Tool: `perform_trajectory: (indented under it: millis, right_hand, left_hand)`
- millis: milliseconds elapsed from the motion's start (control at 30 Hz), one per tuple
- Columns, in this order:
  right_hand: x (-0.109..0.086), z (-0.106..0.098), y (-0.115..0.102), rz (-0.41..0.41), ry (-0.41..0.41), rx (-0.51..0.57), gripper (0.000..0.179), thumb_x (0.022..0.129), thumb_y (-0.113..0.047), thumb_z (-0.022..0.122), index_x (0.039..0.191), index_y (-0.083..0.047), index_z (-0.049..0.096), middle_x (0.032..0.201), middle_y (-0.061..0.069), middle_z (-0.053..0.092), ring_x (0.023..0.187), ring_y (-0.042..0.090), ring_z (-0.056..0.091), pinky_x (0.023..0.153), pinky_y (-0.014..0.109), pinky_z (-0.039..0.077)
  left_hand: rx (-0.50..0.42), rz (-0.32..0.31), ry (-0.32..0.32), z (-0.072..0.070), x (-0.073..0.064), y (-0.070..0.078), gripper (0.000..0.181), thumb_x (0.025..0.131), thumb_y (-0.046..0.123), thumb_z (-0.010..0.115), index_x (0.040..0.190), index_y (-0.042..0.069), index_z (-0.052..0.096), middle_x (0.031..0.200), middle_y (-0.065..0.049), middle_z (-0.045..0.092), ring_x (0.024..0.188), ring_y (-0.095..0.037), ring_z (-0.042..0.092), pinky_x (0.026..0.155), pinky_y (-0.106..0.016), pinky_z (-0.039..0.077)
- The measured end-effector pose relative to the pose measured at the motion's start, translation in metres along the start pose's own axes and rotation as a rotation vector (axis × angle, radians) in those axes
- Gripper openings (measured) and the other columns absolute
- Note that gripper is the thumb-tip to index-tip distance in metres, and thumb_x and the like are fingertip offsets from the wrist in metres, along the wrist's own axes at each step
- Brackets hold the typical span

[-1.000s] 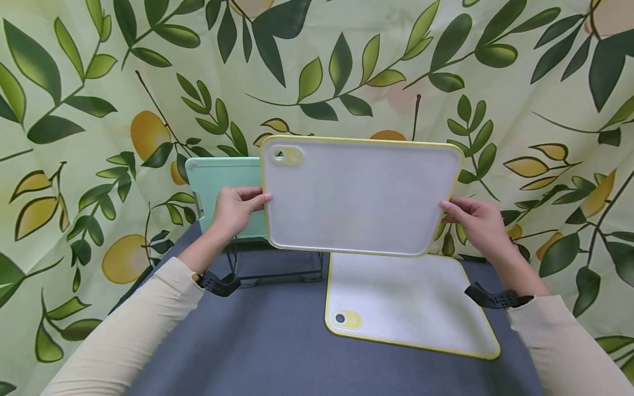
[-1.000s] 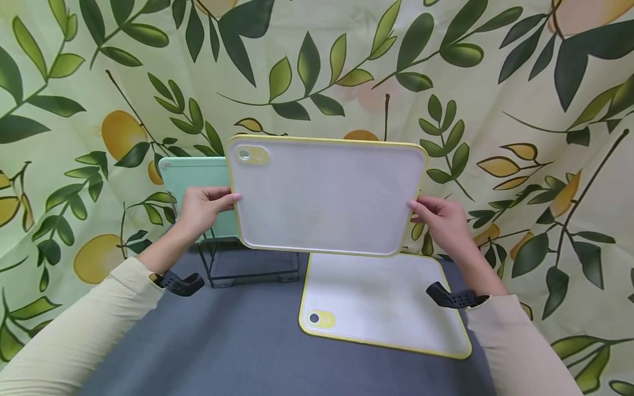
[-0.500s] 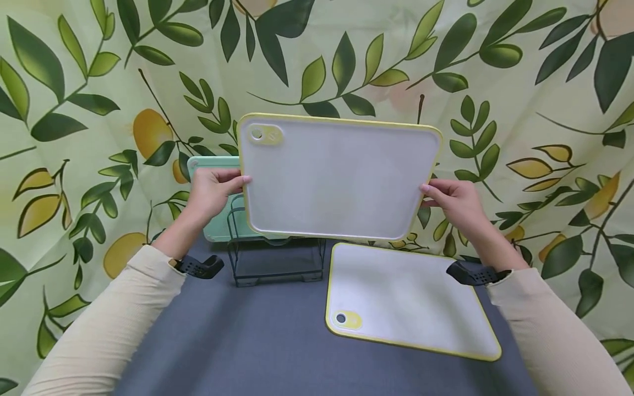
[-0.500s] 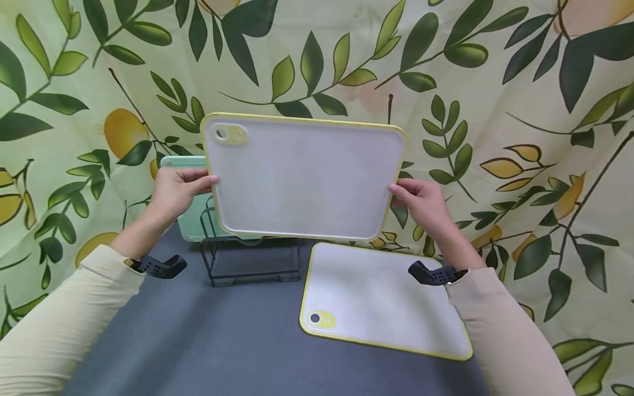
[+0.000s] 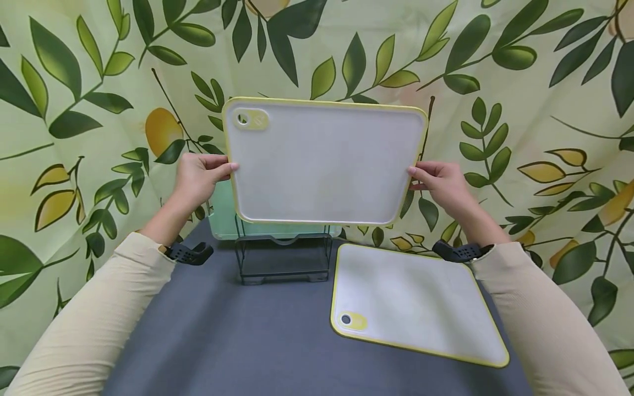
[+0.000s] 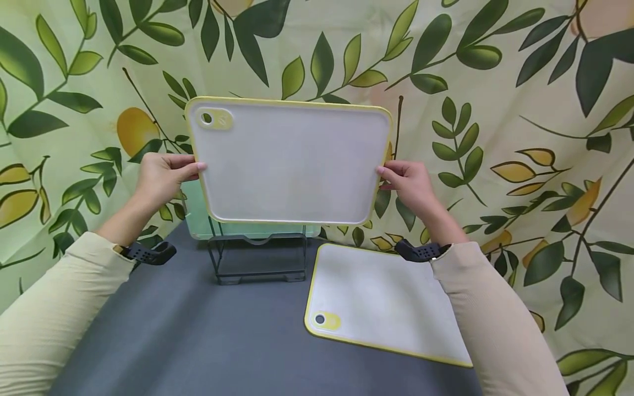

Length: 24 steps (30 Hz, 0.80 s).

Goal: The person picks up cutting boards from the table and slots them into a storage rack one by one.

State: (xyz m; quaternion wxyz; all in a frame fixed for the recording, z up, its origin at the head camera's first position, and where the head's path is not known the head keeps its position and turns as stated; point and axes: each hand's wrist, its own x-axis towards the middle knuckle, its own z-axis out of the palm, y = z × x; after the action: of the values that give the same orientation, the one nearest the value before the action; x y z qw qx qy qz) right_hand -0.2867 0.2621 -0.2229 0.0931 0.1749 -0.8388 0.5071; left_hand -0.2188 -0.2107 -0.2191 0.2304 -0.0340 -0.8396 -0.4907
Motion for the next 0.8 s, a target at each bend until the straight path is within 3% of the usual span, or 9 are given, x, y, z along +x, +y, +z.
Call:
perform_trajectory:
  millis: [167, 233, 333, 367, 467, 567, 800]
  right_hand:
    - [0.011, 0.006, -0.008, -0.016, -0.006, 0.001, 0.045, 0.101, -0.030, 0.063, 0.126, 0.007, 0.066, 0.094, -0.019, 0.071, 0.086, -0.003, 0.069, 0.079, 0.021, 0.059]
    - [0.015, 0.007, -0.012, -0.028, -0.006, -0.005, 0.044, 0.101, -0.030, 0.063, 0.125, 0.007, 0.067, 0.092, -0.020, 0.070, 0.084, -0.003, 0.070, 0.079, 0.021, 0.059]
    - [0.022, 0.010, -0.017, -0.051, -0.006, 0.012, 0.042, 0.101, -0.027, 0.063, 0.124, 0.008, 0.066, 0.090, -0.020, 0.071, 0.081, -0.002, 0.071, 0.080, 0.022, 0.059]
    - [0.024, 0.011, -0.019, -0.060, -0.006, 0.016, 0.041, 0.101, -0.026, 0.063, 0.123, 0.009, 0.067, 0.090, -0.021, 0.070, 0.081, -0.003, 0.071, 0.079, 0.023, 0.059]
    - [0.031, 0.014, -0.023, -0.079, -0.011, 0.045, 0.040, 0.101, -0.023, 0.063, 0.123, 0.011, 0.066, 0.089, -0.020, 0.071, 0.081, -0.003, 0.071, 0.078, 0.025, 0.060]
    - [0.037, 0.017, -0.027, -0.088, -0.021, 0.052, 0.040, 0.100, -0.023, 0.064, 0.122, 0.010, 0.067, 0.090, -0.020, 0.071, 0.081, -0.003, 0.071, 0.078, 0.025, 0.060]
    - [0.052, 0.030, -0.037, -0.092, -0.039, 0.101, 0.040, 0.099, -0.022, 0.066, 0.123, 0.010, 0.067, 0.093, -0.017, 0.072, 0.082, -0.001, 0.072, 0.080, 0.023, 0.059]
  left_hand:
    - [0.009, -0.015, 0.010, -0.013, 0.004, 0.002, 0.042, 0.091, 0.030, 0.077, 0.121, 0.001, 0.073, 0.098, 0.007, 0.078, 0.070, 0.011, 0.069, 0.074, -0.009, 0.053]
    - [0.023, -0.015, 0.016, -0.018, 0.007, 0.004, 0.043, 0.091, 0.030, 0.077, 0.121, 0.001, 0.073, 0.098, 0.008, 0.078, 0.069, 0.012, 0.069, 0.073, -0.008, 0.053]
    - [0.061, -0.008, 0.029, -0.026, 0.011, 0.010, 0.043, 0.091, 0.030, 0.077, 0.122, 0.000, 0.072, 0.105, -0.002, 0.077, 0.068, 0.013, 0.067, 0.071, -0.007, 0.052]
    - [0.073, -0.006, 0.033, -0.029, 0.012, 0.011, 0.043, 0.091, 0.030, 0.077, 0.122, 0.000, 0.072, 0.104, 0.001, 0.077, 0.067, 0.014, 0.067, 0.069, -0.007, 0.052]
    - [0.098, -0.002, 0.038, -0.036, 0.016, 0.015, 0.044, 0.091, 0.031, 0.077, 0.122, -0.001, 0.072, 0.089, 0.018, 0.077, 0.064, 0.014, 0.066, 0.064, -0.008, 0.051]
    - [0.107, -0.002, 0.046, -0.044, 0.019, 0.016, 0.045, 0.090, 0.031, 0.077, 0.122, -0.001, 0.072, 0.069, 0.037, 0.063, 0.063, 0.015, 0.064, 0.061, -0.009, 0.050]
    - [0.047, -0.033, 0.039, -0.059, 0.026, 0.011, 0.050, 0.090, 0.031, 0.077, 0.125, -0.004, 0.068, 0.067, 0.036, 0.063, 0.065, 0.011, 0.067, 0.066, -0.007, 0.050]
